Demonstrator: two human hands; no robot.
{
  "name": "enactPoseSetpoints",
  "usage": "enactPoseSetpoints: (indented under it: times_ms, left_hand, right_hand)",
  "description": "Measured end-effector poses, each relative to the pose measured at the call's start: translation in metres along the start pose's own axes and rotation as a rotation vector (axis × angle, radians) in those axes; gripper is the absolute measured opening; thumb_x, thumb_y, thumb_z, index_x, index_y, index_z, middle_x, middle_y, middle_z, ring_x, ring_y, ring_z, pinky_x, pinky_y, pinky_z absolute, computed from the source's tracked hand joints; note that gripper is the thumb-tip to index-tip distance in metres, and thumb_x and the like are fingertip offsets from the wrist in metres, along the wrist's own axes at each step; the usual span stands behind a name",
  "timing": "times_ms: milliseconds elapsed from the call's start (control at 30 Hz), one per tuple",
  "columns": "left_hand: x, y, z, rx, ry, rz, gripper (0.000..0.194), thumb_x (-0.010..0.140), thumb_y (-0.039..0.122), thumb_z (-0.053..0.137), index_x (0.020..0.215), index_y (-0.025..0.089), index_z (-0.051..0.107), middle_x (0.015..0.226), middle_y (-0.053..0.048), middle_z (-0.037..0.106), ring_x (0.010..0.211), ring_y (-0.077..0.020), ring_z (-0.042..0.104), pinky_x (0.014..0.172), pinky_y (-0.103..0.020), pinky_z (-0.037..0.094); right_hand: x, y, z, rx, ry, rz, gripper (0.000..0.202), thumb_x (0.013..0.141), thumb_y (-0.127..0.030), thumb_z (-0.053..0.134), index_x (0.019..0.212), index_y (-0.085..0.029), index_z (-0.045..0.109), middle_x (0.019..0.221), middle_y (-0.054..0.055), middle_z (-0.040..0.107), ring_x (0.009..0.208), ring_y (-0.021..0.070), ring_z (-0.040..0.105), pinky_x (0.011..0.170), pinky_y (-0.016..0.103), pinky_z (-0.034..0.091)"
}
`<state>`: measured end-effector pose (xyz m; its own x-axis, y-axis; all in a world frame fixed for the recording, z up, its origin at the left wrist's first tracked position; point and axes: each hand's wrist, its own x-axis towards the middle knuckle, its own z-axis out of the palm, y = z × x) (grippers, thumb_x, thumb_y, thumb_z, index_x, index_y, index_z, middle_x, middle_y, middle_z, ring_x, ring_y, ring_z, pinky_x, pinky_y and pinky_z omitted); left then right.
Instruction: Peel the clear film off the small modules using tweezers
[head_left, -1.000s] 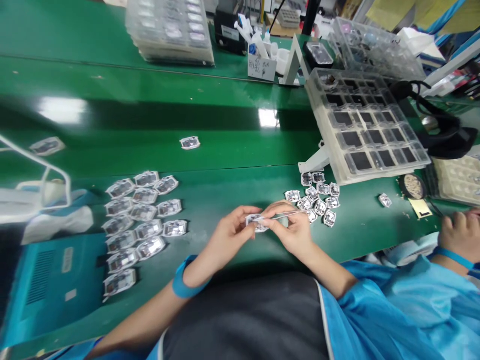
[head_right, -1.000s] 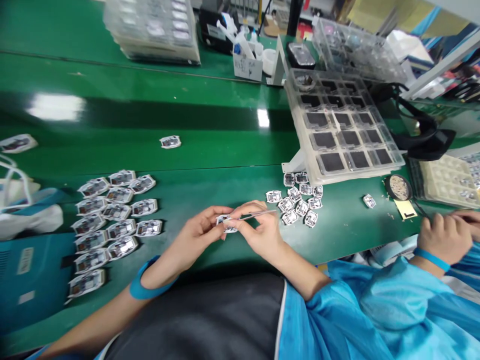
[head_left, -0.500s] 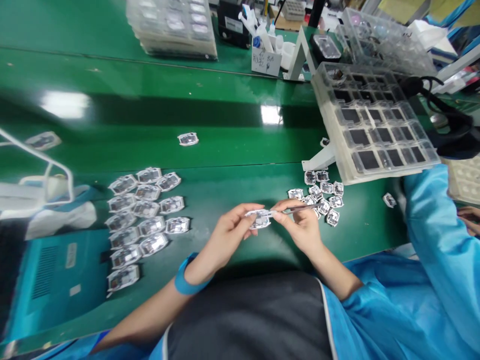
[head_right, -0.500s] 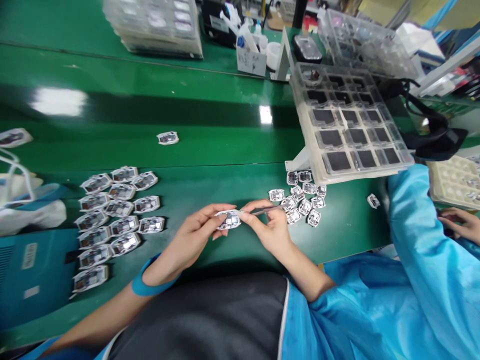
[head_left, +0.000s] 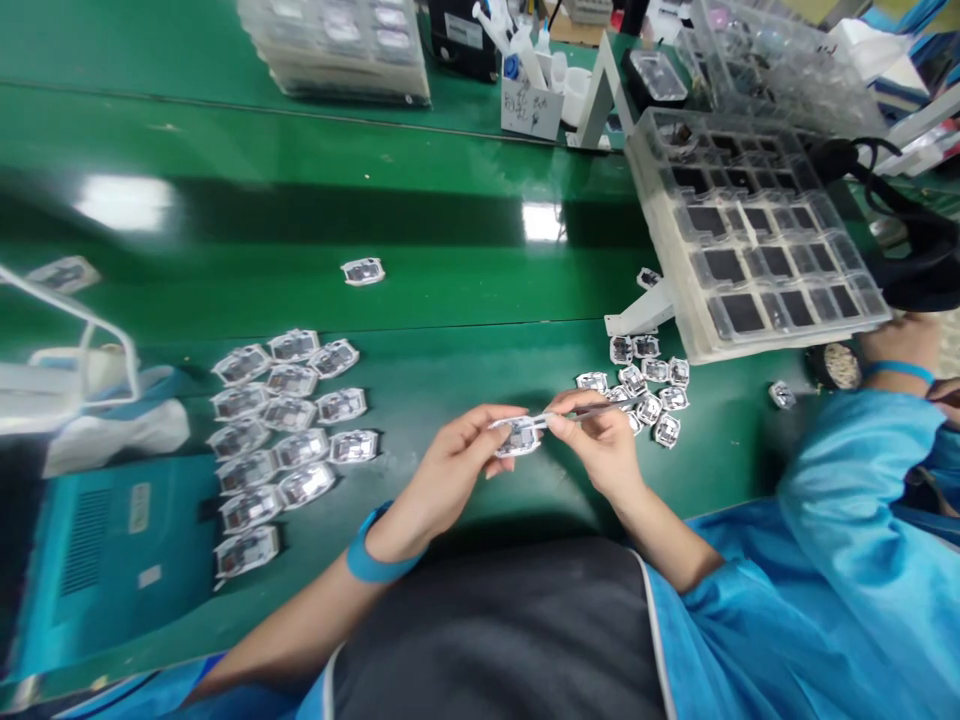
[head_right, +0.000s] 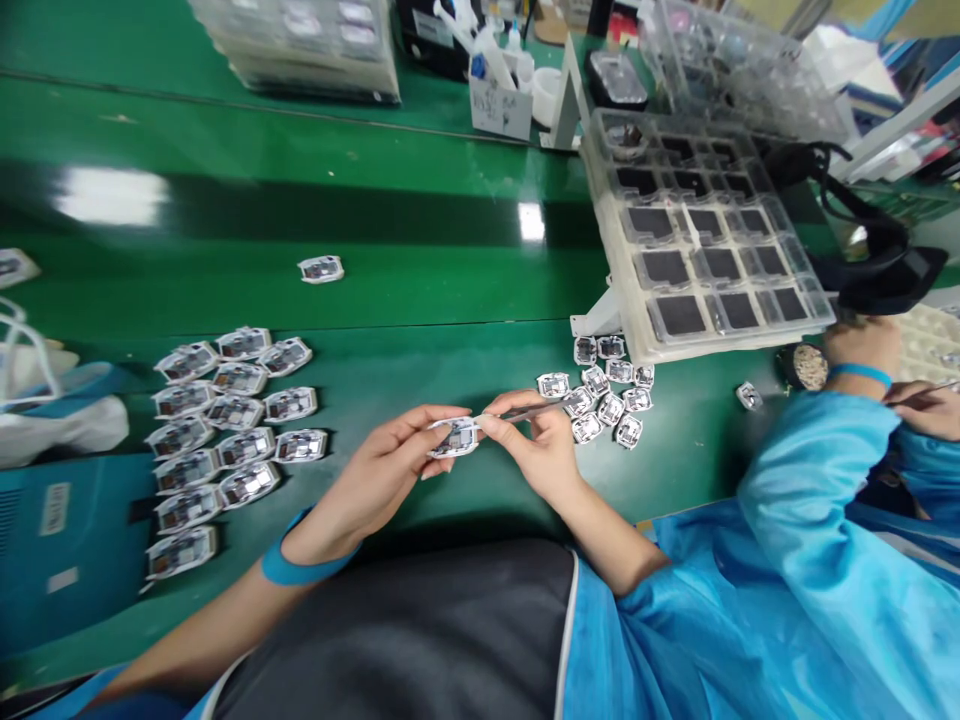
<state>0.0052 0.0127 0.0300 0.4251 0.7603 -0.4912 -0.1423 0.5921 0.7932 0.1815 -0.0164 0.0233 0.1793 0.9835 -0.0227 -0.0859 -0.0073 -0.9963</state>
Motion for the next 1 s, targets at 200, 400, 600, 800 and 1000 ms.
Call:
enactPoseSetpoints:
  times_ms: [200,400,600,800,1000]
  left_hand:
    - [-0.0002,0.0037,0.0023,-0.003,0.013,-0.011,0.030,0.080,0.036,0.073,0.099,0.013,0.072,0.078,-0.002,0.065,0.060,-0.0100,0.053,0.051,-0.022,0.037]
    - [-0.0007,0.0073,0.0041,-0.061,0.012,-0.030,0.030,0.077,0.037,0.075,0.095,0.013,0.072,0.075,-0.002,0.063,0.059,-0.0096,0.051,0.050,-0.022,0.035]
    - [0.0006,0.0041,0.0016,0.013,-0.016,-0.020,0.038,0.073,0.038,0.081,0.100,0.016,0.068,0.073,0.000,0.065,0.061,-0.0102,0.053,0.054,-0.022,0.038]
    - [-0.0007,0.0036,0.0006,0.184,-0.011,0.116,0.033,0.075,0.035,0.078,0.100,0.016,0.066,0.072,0.000,0.067,0.063,-0.0124,0.057,0.062,-0.025,0.044]
    - [-0.0021,0.0028,0.0003,0.249,-0.008,0.148,0.030,0.075,0.033,0.077,0.099,0.017,0.065,0.076,0.000,0.067,0.065,-0.0127,0.057,0.063,-0.025,0.045]
  right_hand:
    - [-0.0001,0.0026,0.0035,-0.077,0.016,-0.103,0.011,0.079,-0.034,0.079,0.080,-0.025,0.072,0.078,0.002,0.073,0.079,0.0192,0.068,0.078,0.036,0.054]
    - [-0.0009,0.0042,0.0001,-0.186,-0.052,-0.274,0.008,0.079,-0.033,0.079,0.076,-0.027,0.073,0.078,0.002,0.077,0.077,0.0218,0.070,0.080,0.042,0.055]
    - [0.0006,0.0002,-0.0013,-0.147,-0.057,-0.252,0.006,0.078,-0.029,0.080,0.079,-0.027,0.074,0.080,0.001,0.077,0.080,0.0205,0.071,0.080,0.039,0.055]
    - [-0.0002,-0.0043,-0.0013,-0.119,0.009,-0.036,0.011,0.078,-0.032,0.078,0.082,-0.024,0.072,0.081,0.001,0.074,0.077,0.0169,0.069,0.074,0.031,0.055]
    - [-0.0012,-0.0022,-0.0011,-0.129,-0.009,0.033,0.013,0.076,-0.032,0.079,0.081,-0.023,0.072,0.079,0.001,0.074,0.075,0.0165,0.069,0.072,0.030,0.055]
